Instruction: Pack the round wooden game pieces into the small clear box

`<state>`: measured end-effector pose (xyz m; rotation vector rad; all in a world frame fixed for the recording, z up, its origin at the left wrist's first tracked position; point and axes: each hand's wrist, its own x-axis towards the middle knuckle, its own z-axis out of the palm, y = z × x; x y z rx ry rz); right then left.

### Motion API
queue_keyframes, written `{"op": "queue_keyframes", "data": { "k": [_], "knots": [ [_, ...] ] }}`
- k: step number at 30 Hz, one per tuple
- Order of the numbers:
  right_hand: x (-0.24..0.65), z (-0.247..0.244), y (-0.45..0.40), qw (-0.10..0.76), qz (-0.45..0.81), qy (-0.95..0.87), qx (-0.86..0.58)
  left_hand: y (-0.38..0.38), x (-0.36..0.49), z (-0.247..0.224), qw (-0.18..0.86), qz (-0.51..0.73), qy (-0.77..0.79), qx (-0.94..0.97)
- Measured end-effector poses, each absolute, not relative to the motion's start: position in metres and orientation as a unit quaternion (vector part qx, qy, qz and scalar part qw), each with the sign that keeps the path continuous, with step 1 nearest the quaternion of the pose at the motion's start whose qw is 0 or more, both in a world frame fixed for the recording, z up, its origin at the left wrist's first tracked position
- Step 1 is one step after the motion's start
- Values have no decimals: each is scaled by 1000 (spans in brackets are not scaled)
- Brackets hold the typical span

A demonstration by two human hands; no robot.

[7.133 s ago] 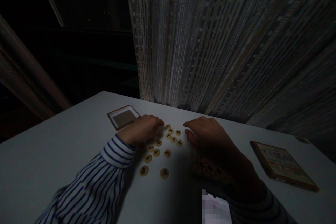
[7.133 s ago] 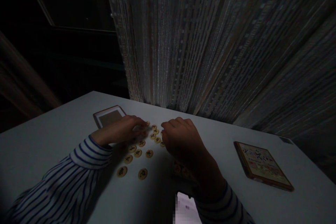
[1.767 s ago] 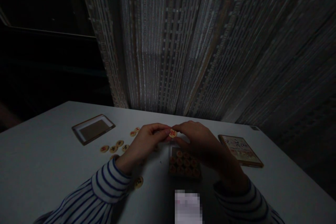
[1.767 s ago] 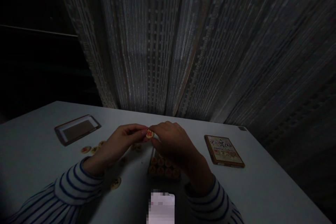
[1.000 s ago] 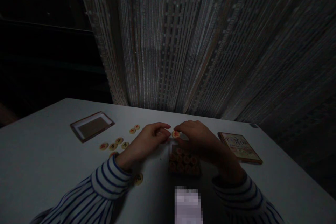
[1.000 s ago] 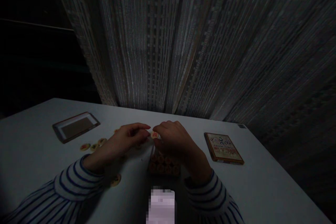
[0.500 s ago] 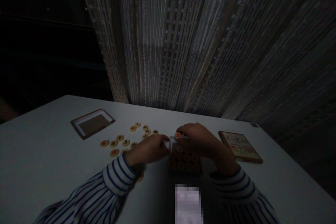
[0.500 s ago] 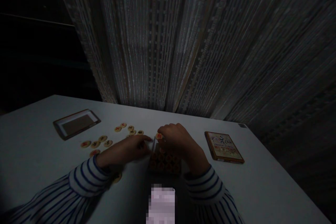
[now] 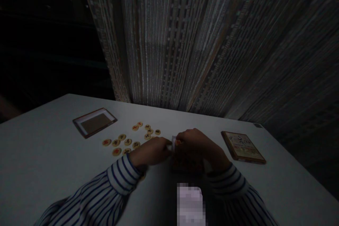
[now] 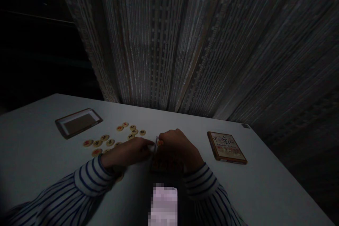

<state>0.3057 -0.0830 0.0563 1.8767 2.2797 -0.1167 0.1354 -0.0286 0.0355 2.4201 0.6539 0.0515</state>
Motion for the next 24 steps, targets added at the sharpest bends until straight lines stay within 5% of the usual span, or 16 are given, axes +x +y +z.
{"op": "queue_keyframes", "data": {
  "k": [24],
  "knots": [
    [306, 42, -80, 91, -39, 789, 607, -32, 134, 40, 283, 11, 248, 926]
  ]
}}
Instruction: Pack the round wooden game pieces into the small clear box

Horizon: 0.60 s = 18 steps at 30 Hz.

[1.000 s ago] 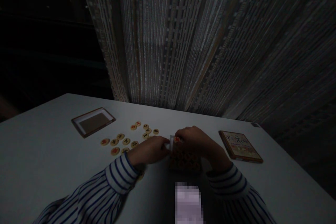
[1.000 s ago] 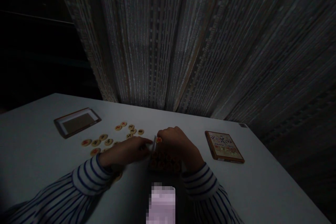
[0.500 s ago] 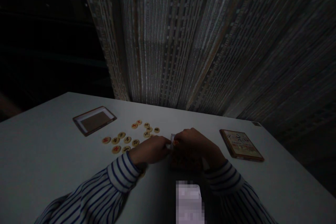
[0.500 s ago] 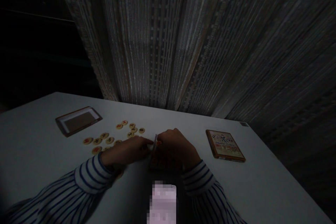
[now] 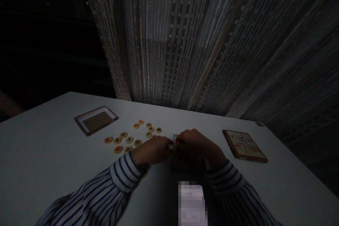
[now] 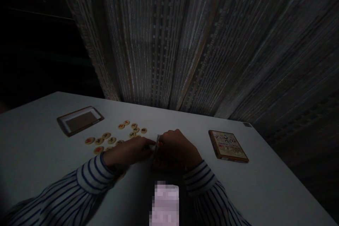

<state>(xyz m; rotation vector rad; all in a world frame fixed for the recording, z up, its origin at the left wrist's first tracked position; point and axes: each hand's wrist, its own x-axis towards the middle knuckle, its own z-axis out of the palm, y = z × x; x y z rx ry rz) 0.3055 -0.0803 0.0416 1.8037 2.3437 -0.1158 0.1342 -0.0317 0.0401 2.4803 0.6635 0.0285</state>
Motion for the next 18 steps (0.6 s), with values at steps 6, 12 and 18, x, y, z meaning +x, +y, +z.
{"op": "queue_keyframes", "data": {
  "k": [6, 12, 18],
  "knots": [
    [307, 39, -80, 100, -43, 788, 606, -31, 134, 40, 293, 7, 248, 923],
    [308, 39, -78, 105, -38, 790, 603, -31, 135, 39, 299, 11, 231, 926],
    [307, 39, -78, 106, -49, 793, 597, -30, 135, 38, 294, 13, 231, 927]
  ]
}}
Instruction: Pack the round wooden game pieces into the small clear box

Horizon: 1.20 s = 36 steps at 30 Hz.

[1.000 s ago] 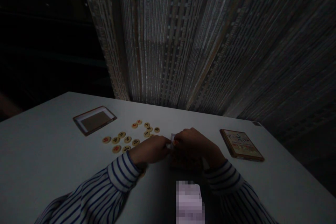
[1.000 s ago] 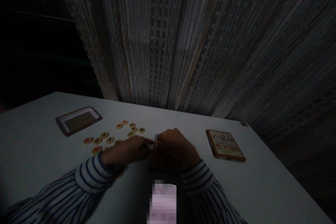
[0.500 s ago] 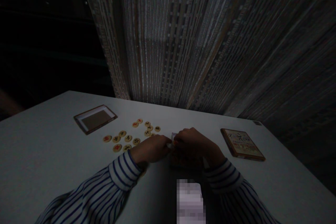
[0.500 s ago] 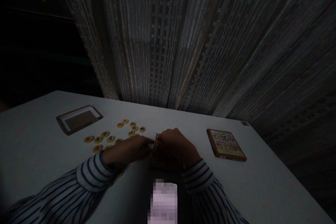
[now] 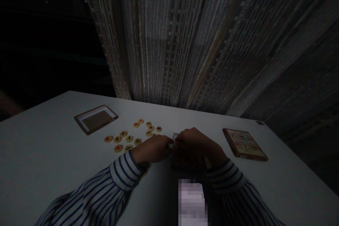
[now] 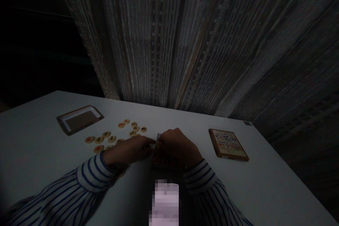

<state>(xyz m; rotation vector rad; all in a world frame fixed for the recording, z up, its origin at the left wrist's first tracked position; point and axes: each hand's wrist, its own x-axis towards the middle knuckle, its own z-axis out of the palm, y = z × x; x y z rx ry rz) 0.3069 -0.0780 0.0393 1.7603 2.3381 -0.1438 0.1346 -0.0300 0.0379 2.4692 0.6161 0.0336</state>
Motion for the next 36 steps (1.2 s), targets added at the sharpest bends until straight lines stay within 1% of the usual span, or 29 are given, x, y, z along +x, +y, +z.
{"op": "queue_keyframes", "data": {
  "k": [14, 21, 24, 30, 36],
  "knots": [
    [309, 36, -76, 115, -42, 795, 594, -30, 134, 35, 283, 10, 232, 930],
    [310, 50, -80, 96, -24, 790, 605, -30, 133, 38, 278, 12, 244, 929],
    [310, 58, -83, 79, 5, 776, 626, -29, 133, 39, 259, 26, 271, 927],
    [308, 68, -88, 65, 35, 759, 647, -27, 135, 39, 174, 53, 334, 925],
    [301, 81, -93, 42, 64, 749, 658, -26, 131, 48, 179, 77, 345, 918]
  ]
}}
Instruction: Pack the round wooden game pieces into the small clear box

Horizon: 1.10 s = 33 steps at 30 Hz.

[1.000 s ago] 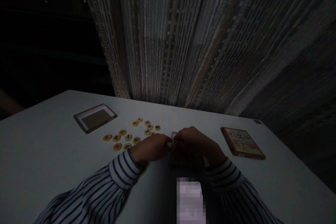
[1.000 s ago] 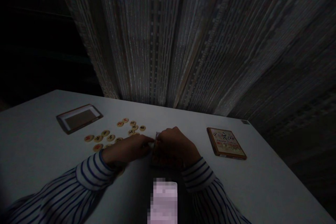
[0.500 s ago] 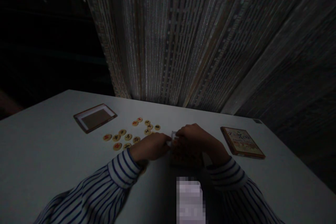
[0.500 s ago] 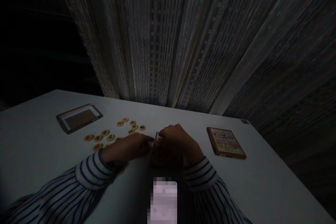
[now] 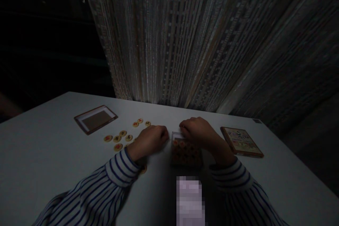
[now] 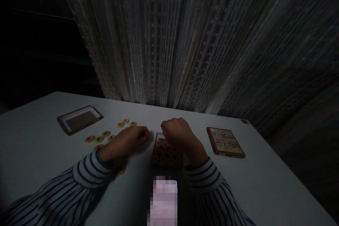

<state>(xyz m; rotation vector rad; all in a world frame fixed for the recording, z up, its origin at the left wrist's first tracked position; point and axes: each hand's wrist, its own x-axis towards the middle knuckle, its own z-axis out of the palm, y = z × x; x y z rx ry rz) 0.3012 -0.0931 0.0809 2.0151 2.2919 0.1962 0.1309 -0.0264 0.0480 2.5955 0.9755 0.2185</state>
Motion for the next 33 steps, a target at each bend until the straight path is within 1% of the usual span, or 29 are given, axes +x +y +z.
{"op": "queue_keyframes", "data": {
  "k": [5, 12, 20, 27, 30, 33],
  "knots": [
    [295, 97, -103, 8, 90, 743, 663, -24, 125, 55, 177, 100, 348, 915],
    [282, 106, -115, -68, 102, 729, 673, -31, 118, 72, 176, 143, 344, 911],
    [263, 110, -119, -72, 87, 723, 682, -32, 111, 76, 172, 181, 333, 909],
    [258, 107, -117, -84, 115, 728, 671, -35, 103, 83, 162, 211, 340, 902],
    [259, 106, -118, -113, 141, 726, 663, -36, 100, 88, 161, 241, 334, 897],
    [261, 106, -119, -159, 171, 716, 658, -38, 96, 93, 170, 287, 332, 882]
  ]
}}
